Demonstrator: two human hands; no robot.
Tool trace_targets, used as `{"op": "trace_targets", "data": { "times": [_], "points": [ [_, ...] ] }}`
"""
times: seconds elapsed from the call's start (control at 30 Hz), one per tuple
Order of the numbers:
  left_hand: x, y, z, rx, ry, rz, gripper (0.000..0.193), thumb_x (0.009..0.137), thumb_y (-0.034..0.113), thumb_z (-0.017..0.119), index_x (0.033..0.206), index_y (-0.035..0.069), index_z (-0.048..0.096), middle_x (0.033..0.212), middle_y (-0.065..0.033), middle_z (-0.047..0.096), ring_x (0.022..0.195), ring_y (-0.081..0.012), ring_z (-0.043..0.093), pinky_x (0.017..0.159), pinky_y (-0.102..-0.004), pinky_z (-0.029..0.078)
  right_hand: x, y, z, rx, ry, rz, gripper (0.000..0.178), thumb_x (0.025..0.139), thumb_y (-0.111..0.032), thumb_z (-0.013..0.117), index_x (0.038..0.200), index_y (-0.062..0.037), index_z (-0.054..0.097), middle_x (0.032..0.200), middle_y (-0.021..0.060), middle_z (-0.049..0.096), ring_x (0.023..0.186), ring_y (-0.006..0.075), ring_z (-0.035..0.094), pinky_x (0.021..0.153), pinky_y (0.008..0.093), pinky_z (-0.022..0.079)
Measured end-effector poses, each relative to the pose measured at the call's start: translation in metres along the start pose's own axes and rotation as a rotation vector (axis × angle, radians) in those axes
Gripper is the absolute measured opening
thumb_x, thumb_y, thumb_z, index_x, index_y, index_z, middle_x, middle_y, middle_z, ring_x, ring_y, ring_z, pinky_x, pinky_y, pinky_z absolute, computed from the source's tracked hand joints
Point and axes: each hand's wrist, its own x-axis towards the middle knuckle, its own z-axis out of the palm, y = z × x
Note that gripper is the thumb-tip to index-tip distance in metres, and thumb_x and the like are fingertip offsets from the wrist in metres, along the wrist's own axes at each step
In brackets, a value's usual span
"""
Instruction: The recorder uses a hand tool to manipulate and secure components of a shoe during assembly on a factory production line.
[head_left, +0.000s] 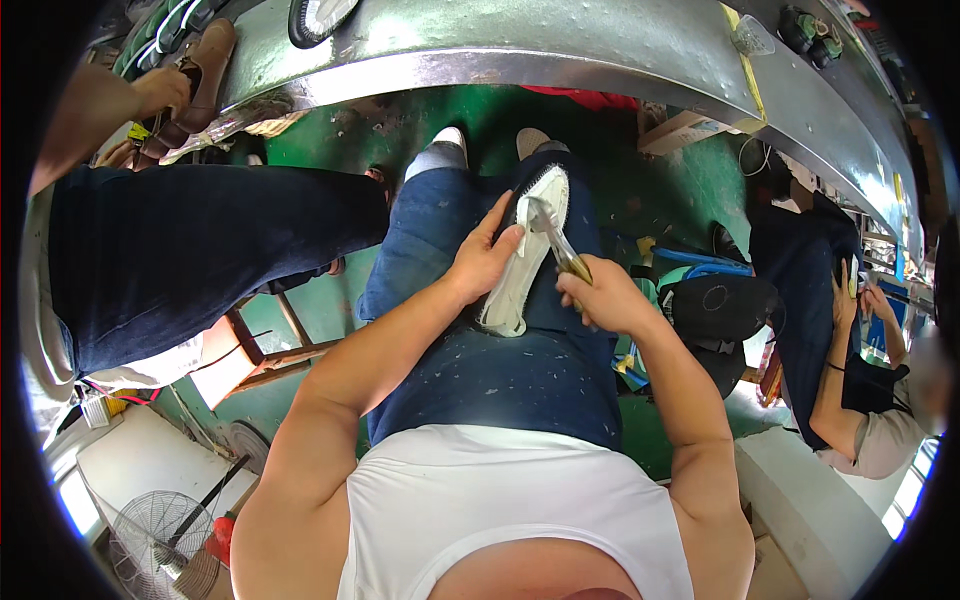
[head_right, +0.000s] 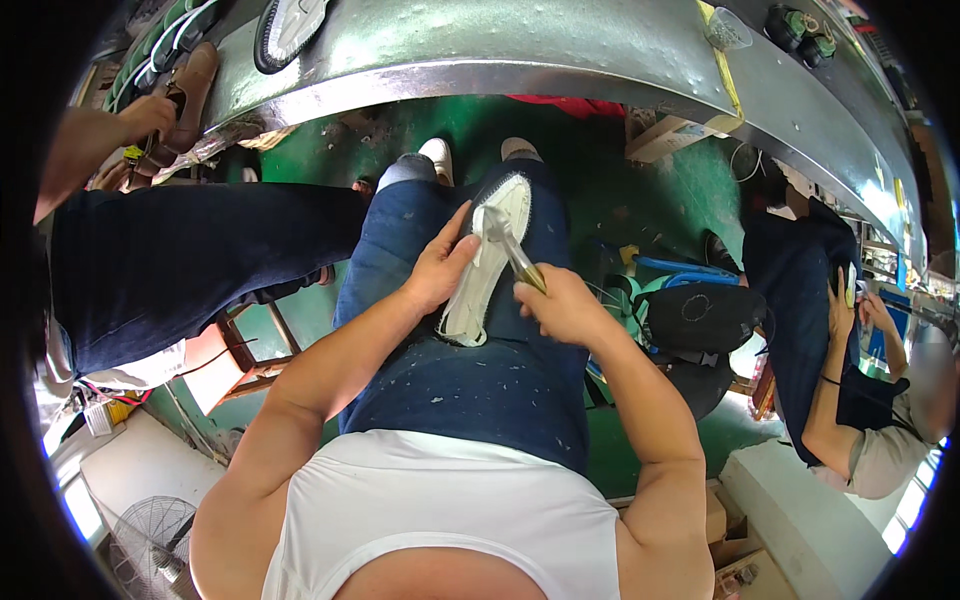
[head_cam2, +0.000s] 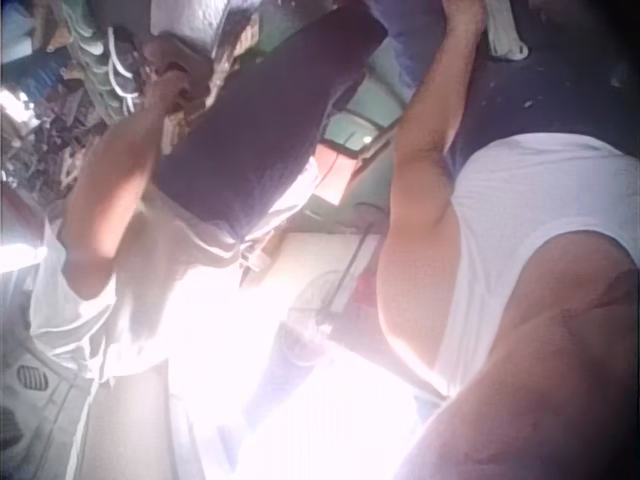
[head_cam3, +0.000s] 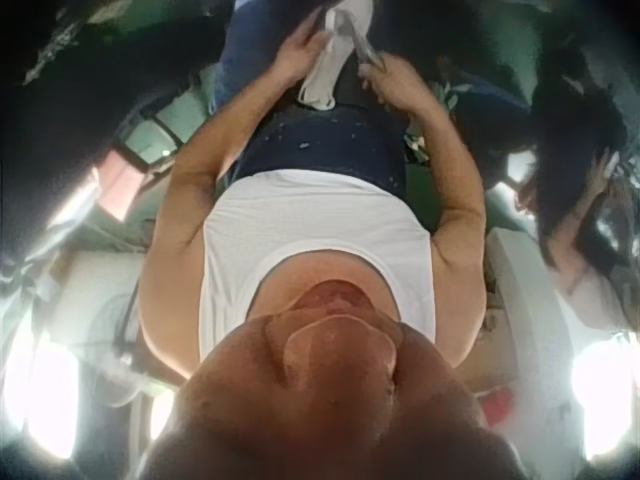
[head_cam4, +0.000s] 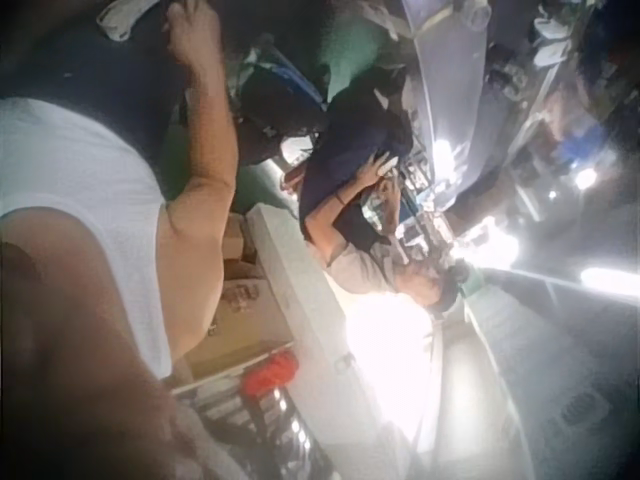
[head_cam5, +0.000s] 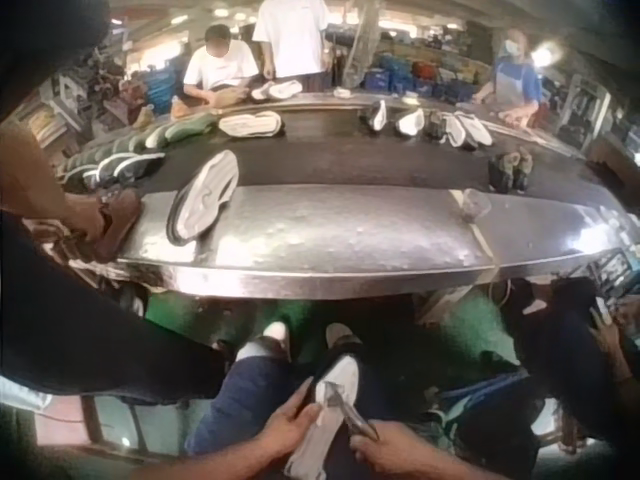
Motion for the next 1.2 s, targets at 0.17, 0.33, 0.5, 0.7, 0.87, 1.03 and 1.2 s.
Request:
{"op": "trace_targets", "data": {
  "times": [0.17, 0.33, 0.5, 0.7, 0.87, 1.03, 1.2],
  "points": [
    [-0.005, 0.012, 0.003, 0.381, -0.017, 0.265, 0.058, 0.102, 0.017, 0.051, 0.156, 0.011, 0.032, 0.15, -0.0238, 0.045, 0.138, -0.0328, 0.046, 0.112, -0.0333, 0.037, 0.034, 0.065, 0.057, 0.346, 0.22, -0.292, 0.023, 0.1, -0.022, 0.058, 0.106, -0.0003, 0.063, 0.079, 0.0046, 0.065, 0.068, 0.012, 0.06, 0.062, 0.0297, 0.05],
    [-0.007, 0.033, 0.003, 0.762, -0.071, 0.319, 0.051, 0.101, 0.011, 0.046, 0.152, 0.014, 0.04, 0.14, -0.0248, 0.053, 0.126, -0.0391, 0.054, 0.11, -0.037, 0.041, 0.022, 0.066, 0.023, 0.537, -0.054, -0.163, 0.025, 0.101, -0.022, 0.057, 0.11, 0.0011, 0.061, 0.087, 0.0065, 0.066, 0.071, 0.0131, 0.063, 0.056, 0.026, 0.05],
    [-0.001, 0.031, 0.001, 0.877, -0.138, 0.325, 0.047, 0.102, 0.02, 0.044, 0.149, 0.025, 0.046, 0.14, -0.0294, 0.051, 0.121, -0.0479, 0.056, 0.104, -0.0465, 0.047, -0.01, 0.04, -0.011, 0.477, -0.07, -0.076, 0.031, 0.104, -0.028, 0.052, 0.113, 0.0016, 0.057, 0.093, 0.0083, 0.064, 0.077, 0.015, 0.066, 0.05, 0.0235, 0.052],
    [-0.007, 0.033, 0.009, 1.029, -0.118, 0.237, 0.055, 0.102, 0.022, 0.047, 0.156, 0.022, 0.032, 0.144, -0.0299, 0.048, 0.12, -0.0475, 0.057, 0.103, -0.0462, 0.047, 0.032, 0.019, -0.02, 0.022, 0.16, -0.214, 0.045, 0.106, -0.038, 0.044, 0.096, 0.0026, 0.061, 0.076, 0.0065, 0.064, 0.069, 0.0146, 0.064, 0.059, 0.031, 0.049],
    [-0.008, 0.045, 0.013, 0.701, 0.006, -0.081, 0.065, 0.102, 0.022, 0.052, 0.157, 0.002, 0.023, 0.141, -0.0285, 0.051, 0.13, -0.0356, 0.054, 0.108, -0.0361, 0.042, 0.033, 0.027, -0.006, -0.301, 0.332, -0.567, 0.042, 0.103, -0.038, 0.049, 0.09, 0.0013, 0.06, 0.074, 0.0095, 0.067, 0.066, 0.0176, 0.065, 0.063, 0.0341, 0.05],
    [0.012, 0.035, -0.02, 0.309, -0.21, -0.097, 0.062, 0.098, 0.028, 0.062, 0.15, 0.005, 0.039, 0.131, -0.0119, 0.06, 0.115, -0.019, 0.058, 0.097, -0.0319, 0.048, -0.002, 0.025, -0.011, -0.048, 0.111, -0.231, 0.037, 0.1, -0.033, 0.055, 0.094, 0.003, 0.061, 0.072, 0.0181, 0.062, 0.068, 0.0311, 0.063, 0.068, 0.0397, 0.05],
    [0.027, 0.06, -0.027, 0.187, -0.349, -0.492, 0.052, 0.094, 0.031, 0.069, 0.139, 0.012, 0.05, 0.122, -0.0086, 0.064, 0.114, -0.0241, 0.059, 0.091, -0.0489, 0.048, -0.044, 0.018, -0.005, -0.434, -0.059, -0.261, 0.034, 0.098, -0.03, 0.06, 0.102, 0.0039, 0.061, 0.081, 0.0242, 0.065, 0.078, 0.0404, 0.066, 0.073, 0.0457, 0.051]
  ]
}}
